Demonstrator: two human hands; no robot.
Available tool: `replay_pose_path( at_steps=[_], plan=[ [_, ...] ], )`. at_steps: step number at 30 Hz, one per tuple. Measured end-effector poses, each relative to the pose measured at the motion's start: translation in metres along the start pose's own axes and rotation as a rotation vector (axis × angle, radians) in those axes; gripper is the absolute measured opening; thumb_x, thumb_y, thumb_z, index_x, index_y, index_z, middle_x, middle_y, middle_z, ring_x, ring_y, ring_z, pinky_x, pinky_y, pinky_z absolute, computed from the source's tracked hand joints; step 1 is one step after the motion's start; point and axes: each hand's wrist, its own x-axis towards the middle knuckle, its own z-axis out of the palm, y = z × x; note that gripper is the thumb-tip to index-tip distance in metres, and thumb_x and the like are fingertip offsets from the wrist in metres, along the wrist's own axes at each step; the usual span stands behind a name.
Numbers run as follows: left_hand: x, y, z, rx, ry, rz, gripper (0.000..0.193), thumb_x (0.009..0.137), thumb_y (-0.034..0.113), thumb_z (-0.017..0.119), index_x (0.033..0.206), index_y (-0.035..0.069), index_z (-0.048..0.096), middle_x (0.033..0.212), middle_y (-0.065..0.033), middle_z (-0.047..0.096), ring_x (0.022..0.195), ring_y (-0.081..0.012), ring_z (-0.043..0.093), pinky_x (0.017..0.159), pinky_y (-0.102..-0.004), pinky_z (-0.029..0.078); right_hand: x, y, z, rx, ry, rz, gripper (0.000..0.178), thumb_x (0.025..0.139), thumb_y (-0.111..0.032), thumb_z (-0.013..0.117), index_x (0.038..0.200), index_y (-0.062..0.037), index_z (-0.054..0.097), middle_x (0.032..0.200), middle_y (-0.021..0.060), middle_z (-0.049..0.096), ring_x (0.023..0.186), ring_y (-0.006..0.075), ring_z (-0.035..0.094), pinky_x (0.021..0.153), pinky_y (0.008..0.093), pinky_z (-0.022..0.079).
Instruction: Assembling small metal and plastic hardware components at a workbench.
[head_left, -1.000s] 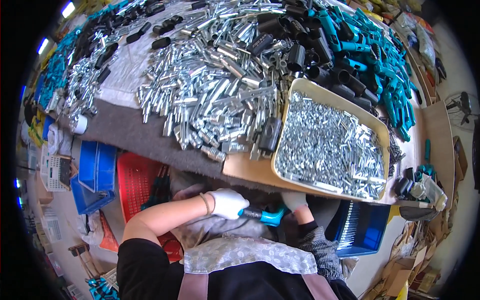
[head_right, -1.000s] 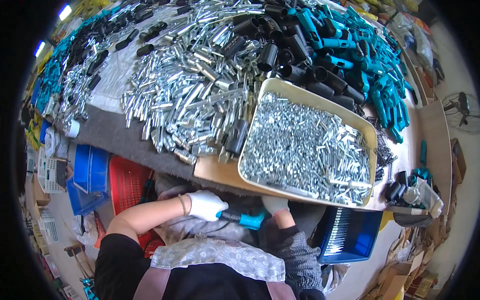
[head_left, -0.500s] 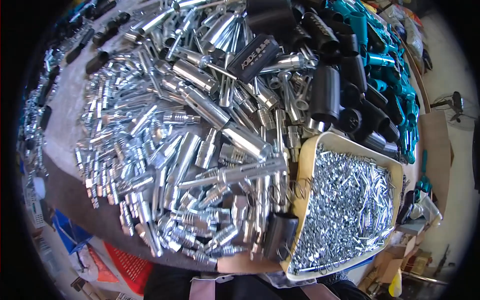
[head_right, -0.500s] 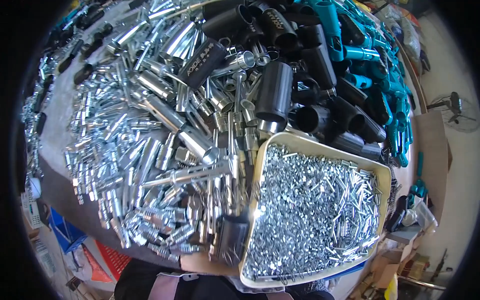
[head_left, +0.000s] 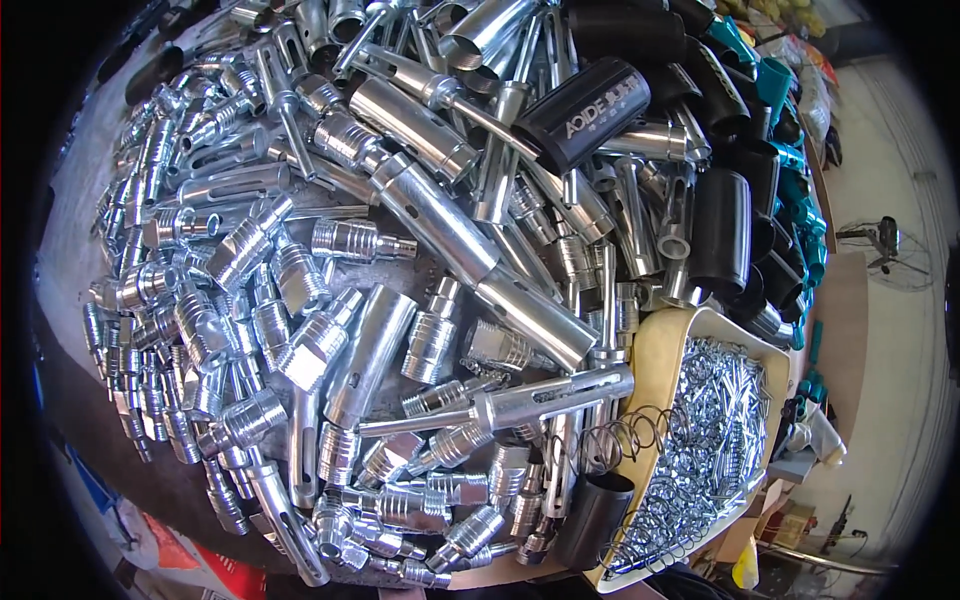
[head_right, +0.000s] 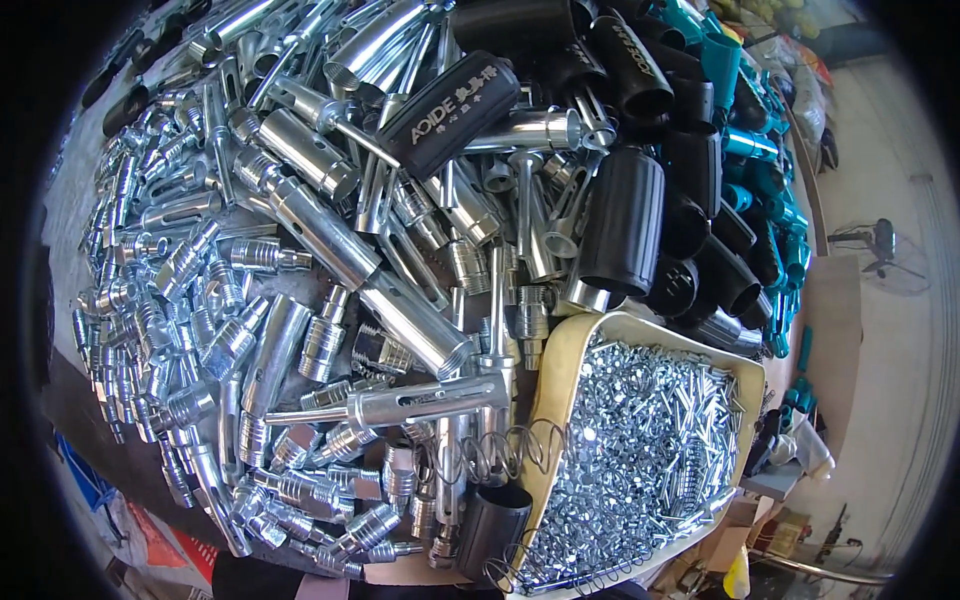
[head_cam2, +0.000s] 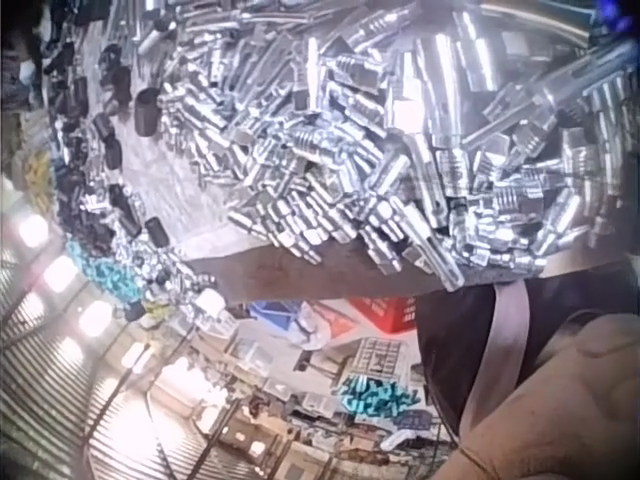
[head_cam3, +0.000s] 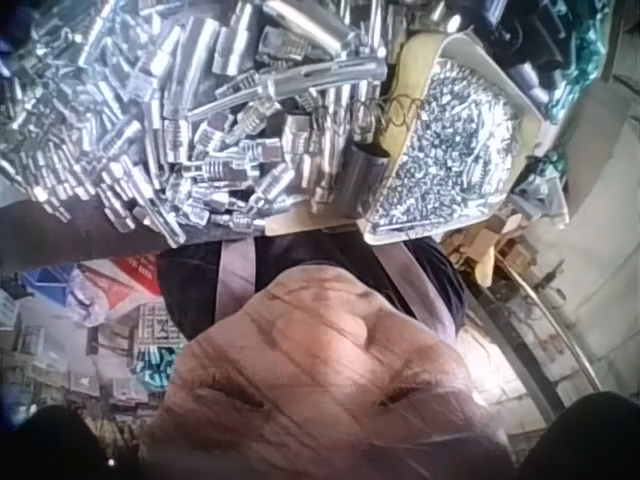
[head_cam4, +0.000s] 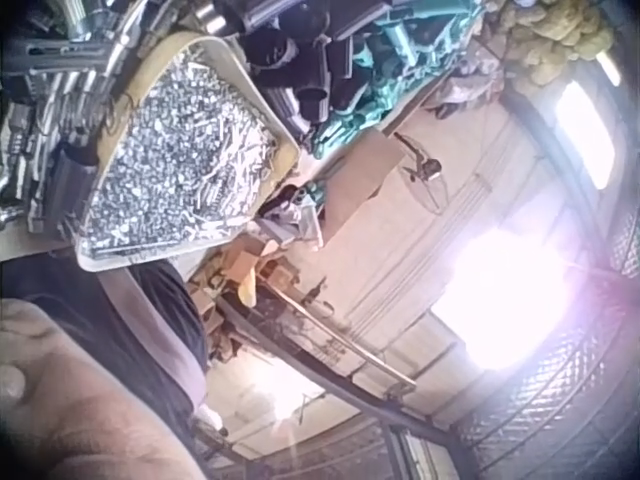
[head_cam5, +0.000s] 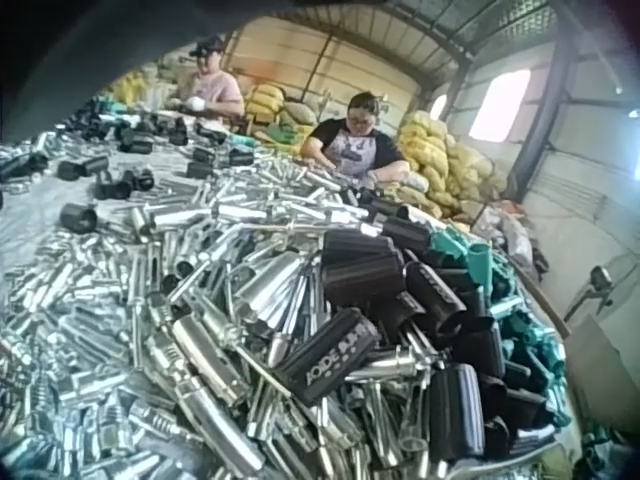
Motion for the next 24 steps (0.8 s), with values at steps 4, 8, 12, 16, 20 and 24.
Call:
replay_pose_path(
  at_steps=[4, 8, 12, 16, 20, 24],
  plan=[
    [0.005, 0.01, -0.02, 0.023, 0.039, -0.007, 0.03, 0.083, 0.027, 0.064, 0.1, 0.003, 0.068, 0.095, -0.0176, 0.07, 0.08, -0.0344, 0.066, 0.075, -0.0449, 0.053, 0.001, -0.013, -0.006, 0.178, 0.027, 0.028, 0.047, 0.1, -0.043, 0.05, 0.134, -0.0114, 0.055, 0.125, 0.0149, 0.064, 0.112, 0.0342, 0.06, 0.1, 0.0499, 0.047],
    [-0.001, 0.039, -0.042, 0.073, 0.057, -0.021, 0.031, 0.083, 0.028, 0.064, 0.101, 0.003, 0.068, 0.096, -0.0175, 0.07, 0.081, -0.0344, 0.066, 0.076, -0.0448, 0.053, -0.016, -0.033, -0.005, 0.391, 0.057, 0.036, 0.047, 0.1, -0.043, 0.051, 0.135, -0.0116, 0.054, 0.125, 0.0145, 0.064, 0.112, 0.0334, 0.06, 0.1, 0.0494, 0.047],
    [-0.026, 0.093, -0.069, 0.146, 0.062, -0.054, 0.032, 0.084, 0.028, 0.064, 0.102, 0.003, 0.068, 0.097, -0.0175, 0.07, 0.081, -0.0344, 0.066, 0.076, -0.0447, 0.053, -0.038, -0.064, 0.007, 0.635, 0.067, 0.031, 0.047, 0.1, -0.043, 0.051, 0.135, -0.0118, 0.053, 0.125, 0.0141, 0.064, 0.112, 0.0325, 0.06, 0.1, 0.0488, 0.047],
    [-0.068, 0.167, -0.065, 0.174, 0.037, -0.137, 0.032, 0.084, 0.029, 0.064, 0.103, 0.003, 0.068, 0.098, -0.0175, 0.07, 0.081, -0.0344, 0.066, 0.076, -0.0446, 0.053, -0.095, -0.084, 0.026, 0.9, 0.04, 0.093, 0.047, 0.1, -0.043, 0.052, 0.136, -0.012, 0.053, 0.125, 0.0137, 0.063, 0.112, 0.0317, 0.06, 0.1, 0.0483, 0.048],
    [-0.126, 0.28, -0.066, 0.384, -0.251, -0.363, 0.06, 0.092, 0.047, 0.062, 0.134, 0.004, 0.057, 0.132, -0.0218, 0.06, 0.119, -0.0346, 0.058, 0.101, -0.0439, 0.048, -0.152, -0.175, 0.017, 1.13, -0.098, 0.588, 0.038, 0.099, -0.033, 0.059, 0.126, -0.0063, 0.056, 0.109, 0.0127, 0.064, 0.088, 0.027, 0.065, 0.078, 0.0432, 0.056],
    [-0.125, 0.382, -0.081, 0.281, -0.08, -0.341, 0.044, 0.086, 0.027, 0.068, 0.123, 0.004, 0.062, 0.137, -0.015, 0.055, 0.112, -0.0339, 0.061, 0.093, -0.0417, 0.053, -0.199, -0.202, 0.0, 1.456, 0.08, 0.481, 0.024, 0.091, -0.012, 0.067, 0.112, -0.0036, 0.059, 0.09, 0.0088, 0.065, 0.071, 0.0202, 0.06, 0.061, 0.0339, 0.052]
  ],
)
